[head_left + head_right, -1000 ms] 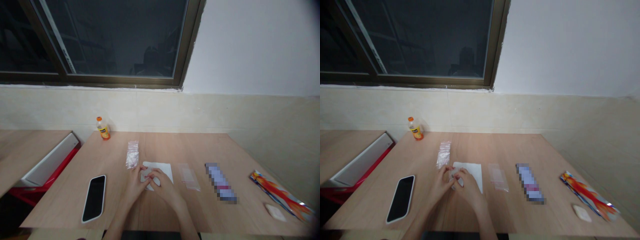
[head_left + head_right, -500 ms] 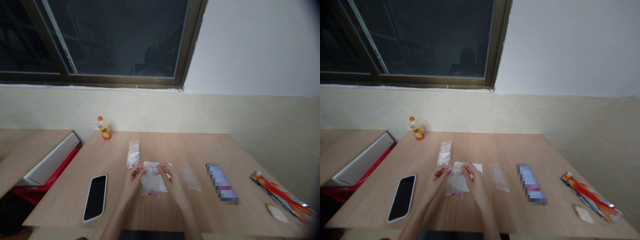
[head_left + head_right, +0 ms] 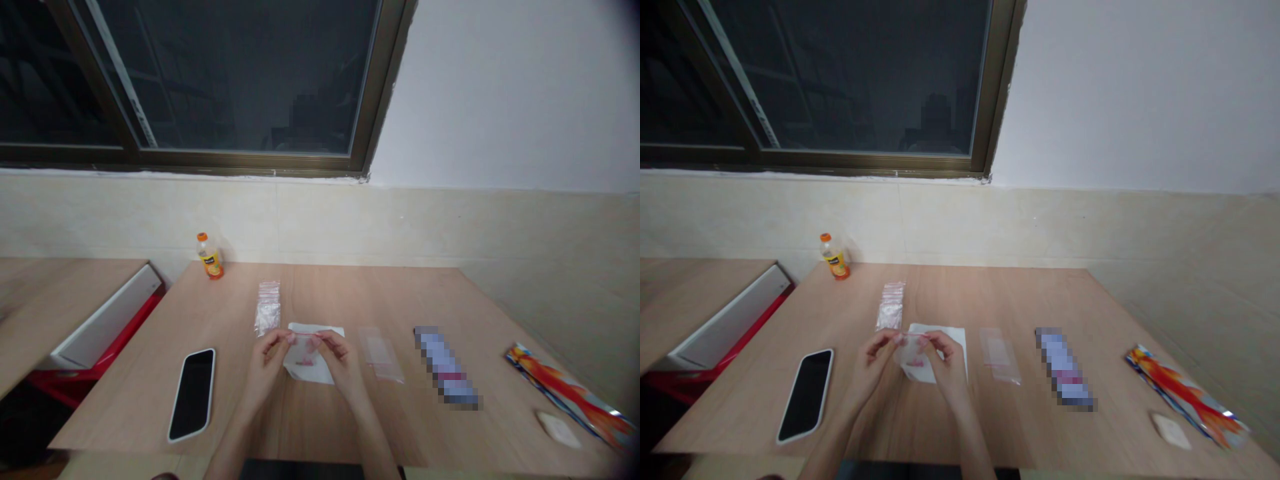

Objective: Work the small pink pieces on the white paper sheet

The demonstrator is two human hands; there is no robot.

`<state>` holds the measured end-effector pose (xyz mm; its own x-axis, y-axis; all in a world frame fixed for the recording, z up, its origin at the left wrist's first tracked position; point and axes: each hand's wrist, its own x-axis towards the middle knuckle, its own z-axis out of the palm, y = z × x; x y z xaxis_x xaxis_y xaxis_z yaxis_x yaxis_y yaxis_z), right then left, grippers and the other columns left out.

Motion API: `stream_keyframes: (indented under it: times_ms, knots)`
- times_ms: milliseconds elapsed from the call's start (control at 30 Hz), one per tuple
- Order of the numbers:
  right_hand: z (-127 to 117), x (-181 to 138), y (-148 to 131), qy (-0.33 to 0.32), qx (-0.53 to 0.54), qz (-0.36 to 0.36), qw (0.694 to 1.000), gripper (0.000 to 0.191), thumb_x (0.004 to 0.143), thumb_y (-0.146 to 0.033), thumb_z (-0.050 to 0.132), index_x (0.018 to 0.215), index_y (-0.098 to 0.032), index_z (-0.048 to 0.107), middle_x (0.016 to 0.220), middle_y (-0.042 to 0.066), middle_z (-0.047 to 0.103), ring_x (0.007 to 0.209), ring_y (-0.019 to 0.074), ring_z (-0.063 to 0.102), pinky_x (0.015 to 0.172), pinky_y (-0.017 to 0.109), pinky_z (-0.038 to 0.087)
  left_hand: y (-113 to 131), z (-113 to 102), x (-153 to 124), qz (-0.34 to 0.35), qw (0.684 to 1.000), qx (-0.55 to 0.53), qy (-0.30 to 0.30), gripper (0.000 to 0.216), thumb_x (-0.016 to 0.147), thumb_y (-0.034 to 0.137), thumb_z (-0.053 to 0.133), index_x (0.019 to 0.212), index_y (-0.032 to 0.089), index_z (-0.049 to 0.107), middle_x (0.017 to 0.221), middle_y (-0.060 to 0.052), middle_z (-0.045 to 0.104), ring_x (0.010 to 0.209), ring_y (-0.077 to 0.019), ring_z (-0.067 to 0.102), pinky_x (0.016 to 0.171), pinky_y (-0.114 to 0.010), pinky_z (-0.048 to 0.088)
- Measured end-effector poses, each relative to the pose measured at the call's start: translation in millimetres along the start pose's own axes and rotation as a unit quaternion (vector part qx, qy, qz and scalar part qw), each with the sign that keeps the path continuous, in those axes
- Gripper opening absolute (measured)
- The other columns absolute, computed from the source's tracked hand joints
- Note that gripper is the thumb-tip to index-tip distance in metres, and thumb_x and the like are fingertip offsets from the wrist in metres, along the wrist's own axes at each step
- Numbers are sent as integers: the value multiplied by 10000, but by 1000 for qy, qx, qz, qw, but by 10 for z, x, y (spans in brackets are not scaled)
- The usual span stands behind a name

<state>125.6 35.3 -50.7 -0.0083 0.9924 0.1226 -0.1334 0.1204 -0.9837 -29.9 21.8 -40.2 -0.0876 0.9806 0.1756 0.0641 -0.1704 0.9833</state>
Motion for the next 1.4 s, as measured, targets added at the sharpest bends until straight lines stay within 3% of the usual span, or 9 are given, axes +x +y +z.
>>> stream_keyframes:
  times_ms: [233,400,700,833,1000,1100,1233,1400]
  knots:
    - [40,23,6,-5,26,19,999,243,715,-435,686,728,-193,679,623,9,671,586,147,599,597,257,480,37,-26,20,0,1000,10,-7,213,779,363,618,750,159,670,762,-45,688,761,-185,608,716,-258,459]
    - [120,10,20,-33,19,36,999,238,691,-418,712,756,-190,698,694,21,692,630,161,605,580,264,489,76,-49,21,-3,998,12,-55,212,798,358,601,765,162,675,761,-37,687,763,-178,613,723,-253,460]
    - [293,49,-98,-53,-58,4,997,229,747,-410,652,740,-191,716,694,25,684,643,159,578,530,240,489,58,-133,24,-17,998,56,-36,239,795,389,597,779,165,680,765,-35,688,786,-193,630,752,-265,469]
    - [323,140,-28,-95,-53,21,994,256,761,-438,626,754,-206,736,727,34,709,660,172,610,537,249,501,2,-232,95,-18,997,70,-29,247,787,391,605,742,167,700,760,-42,701,777,-199,641,743,-269,479]
    - [393,316,177,-171,-21,42,984,342,823,-480,532,883,-214,738,815,39,735,707,185,656,609,286,531,-214,-415,289,-63,996,50,-37,267,752,403,644,771,156,743,769,-64,736,764,-216,668,733,-287,502]
    - [454,471,385,-186,-29,47,981,367,828,-492,514,927,-214,731,863,37,741,729,190,668,651,307,537,-432,-521,440,-108,992,13,-56,309,745,418,650,851,145,746,806,-75,750,808,-235,684,769,-317,513]
    - [563,731,726,-125,-93,16,988,321,790,-460,560,824,-200,745,813,35,746,760,207,666,718,332,521,-735,-617,667,-127,990,-3,-62,338,727,426,658,859,126,740,817,-81,749,794,-232,680,762,-328,512]
    - [725,1028,1115,-60,-136,22,989,273,764,-371,568,725,-147,720,661,52,716,591,182,628,597,305,509,-1037,-678,920,-110,993,14,-36,355,637,379,722,859,103,705,726,-57,724,695,-202,665,690,-313,517]
